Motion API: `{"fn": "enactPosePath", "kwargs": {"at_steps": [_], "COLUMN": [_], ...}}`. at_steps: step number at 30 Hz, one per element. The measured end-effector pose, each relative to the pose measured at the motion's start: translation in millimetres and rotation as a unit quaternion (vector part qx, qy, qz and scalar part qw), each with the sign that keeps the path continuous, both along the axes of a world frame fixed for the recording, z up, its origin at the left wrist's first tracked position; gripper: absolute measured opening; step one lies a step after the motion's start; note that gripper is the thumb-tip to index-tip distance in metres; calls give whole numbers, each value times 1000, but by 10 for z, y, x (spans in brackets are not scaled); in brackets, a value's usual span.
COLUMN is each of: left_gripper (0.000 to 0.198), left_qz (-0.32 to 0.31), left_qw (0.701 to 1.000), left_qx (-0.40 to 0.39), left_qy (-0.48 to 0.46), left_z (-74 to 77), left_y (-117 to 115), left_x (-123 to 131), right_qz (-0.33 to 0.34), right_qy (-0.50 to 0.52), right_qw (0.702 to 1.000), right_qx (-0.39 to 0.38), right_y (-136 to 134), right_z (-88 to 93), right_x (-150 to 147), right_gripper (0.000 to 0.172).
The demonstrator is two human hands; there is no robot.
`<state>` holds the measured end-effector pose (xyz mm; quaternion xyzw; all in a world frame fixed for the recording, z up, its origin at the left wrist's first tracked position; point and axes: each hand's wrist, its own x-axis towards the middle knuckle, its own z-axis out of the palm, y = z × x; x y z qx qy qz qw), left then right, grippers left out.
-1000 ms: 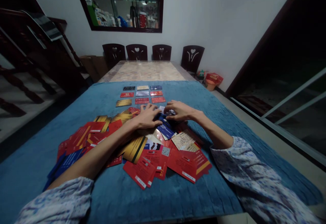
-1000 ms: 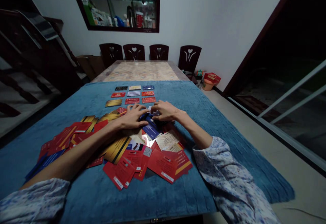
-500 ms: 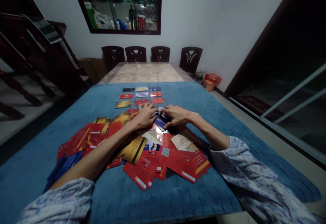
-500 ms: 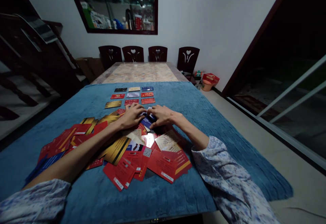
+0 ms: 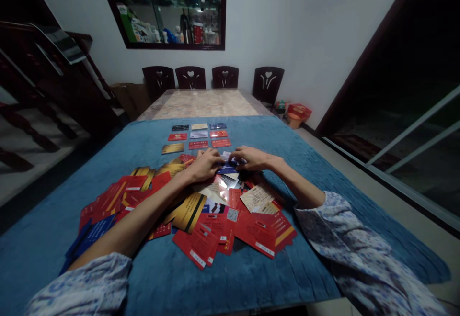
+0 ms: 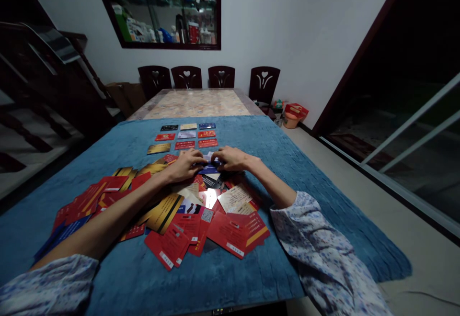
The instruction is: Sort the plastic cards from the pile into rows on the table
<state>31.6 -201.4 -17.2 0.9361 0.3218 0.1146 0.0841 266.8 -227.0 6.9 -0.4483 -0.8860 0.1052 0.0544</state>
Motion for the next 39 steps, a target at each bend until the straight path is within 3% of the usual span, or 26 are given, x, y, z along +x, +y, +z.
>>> {"fn": "enactPosePath", "kwargs": {"at_steps": [4,10,18,35,39], "left_gripper": [36,38,28,25,24], "left_qz": [-11,1,-45,-43,-53], "left_qw": [1000,999,997,993,987], "left_qx": [-3,4,62,107,149], "left_qy": [14,33,27,29,23], "left_z": [40,69,39,101,118], "left_y": [-17,-31,1,-87,-118], "left_x": [-15,-31,-64,-39,-19], "right_qz": [16,31,51,77,72], "right_qy": [-2,5,11,40,63], "right_qw": [1000,999,998,991,988], "right_qx": [7,21,37,99,119], "right_y": [6,-4,24,42,22], "right_z": [-12,-50,-86,-64,-44], "right_x": [18,39,68,75,57], "right_gripper": [34,51,43,37,35]}}
